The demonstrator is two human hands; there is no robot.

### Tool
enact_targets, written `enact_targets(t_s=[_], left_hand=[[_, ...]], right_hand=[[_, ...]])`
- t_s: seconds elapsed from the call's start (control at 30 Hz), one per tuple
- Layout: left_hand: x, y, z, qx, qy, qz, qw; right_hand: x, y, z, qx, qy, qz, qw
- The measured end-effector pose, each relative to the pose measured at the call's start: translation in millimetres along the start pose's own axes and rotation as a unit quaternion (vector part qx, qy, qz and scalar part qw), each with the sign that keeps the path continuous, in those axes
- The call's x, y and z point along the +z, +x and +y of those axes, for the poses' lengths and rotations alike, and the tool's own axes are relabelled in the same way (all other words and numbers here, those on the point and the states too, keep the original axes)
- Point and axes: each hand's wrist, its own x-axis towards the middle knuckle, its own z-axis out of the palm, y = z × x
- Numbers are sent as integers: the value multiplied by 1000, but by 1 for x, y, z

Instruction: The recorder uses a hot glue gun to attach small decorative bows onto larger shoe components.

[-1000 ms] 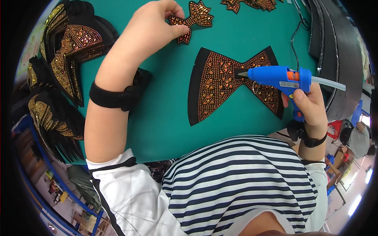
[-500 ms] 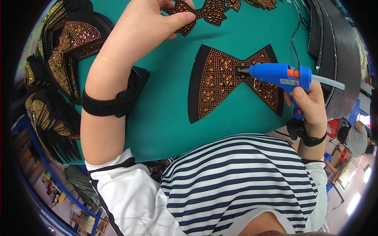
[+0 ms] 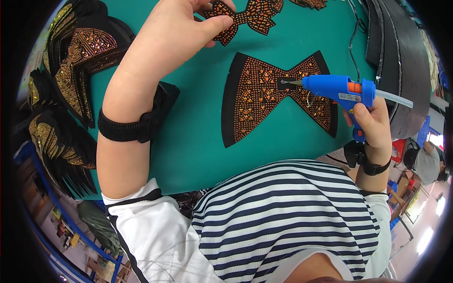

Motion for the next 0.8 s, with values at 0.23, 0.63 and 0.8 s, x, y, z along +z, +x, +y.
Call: enact_targets(t_s=[0.23, 0.63, 0.8], left_hand=[[1, 0, 2, -7, 2, -5, 1000], [4, -4, -9, 21, -14, -5, 1000], [8, -2, -21, 111, -5, -18, 994]], right_hand=[[1, -4, 0, 16, 18, 5, 1000], [25, 2, -61, -160, -429, -130, 879], [-11, -13, -48, -31, 139, -26, 990]])
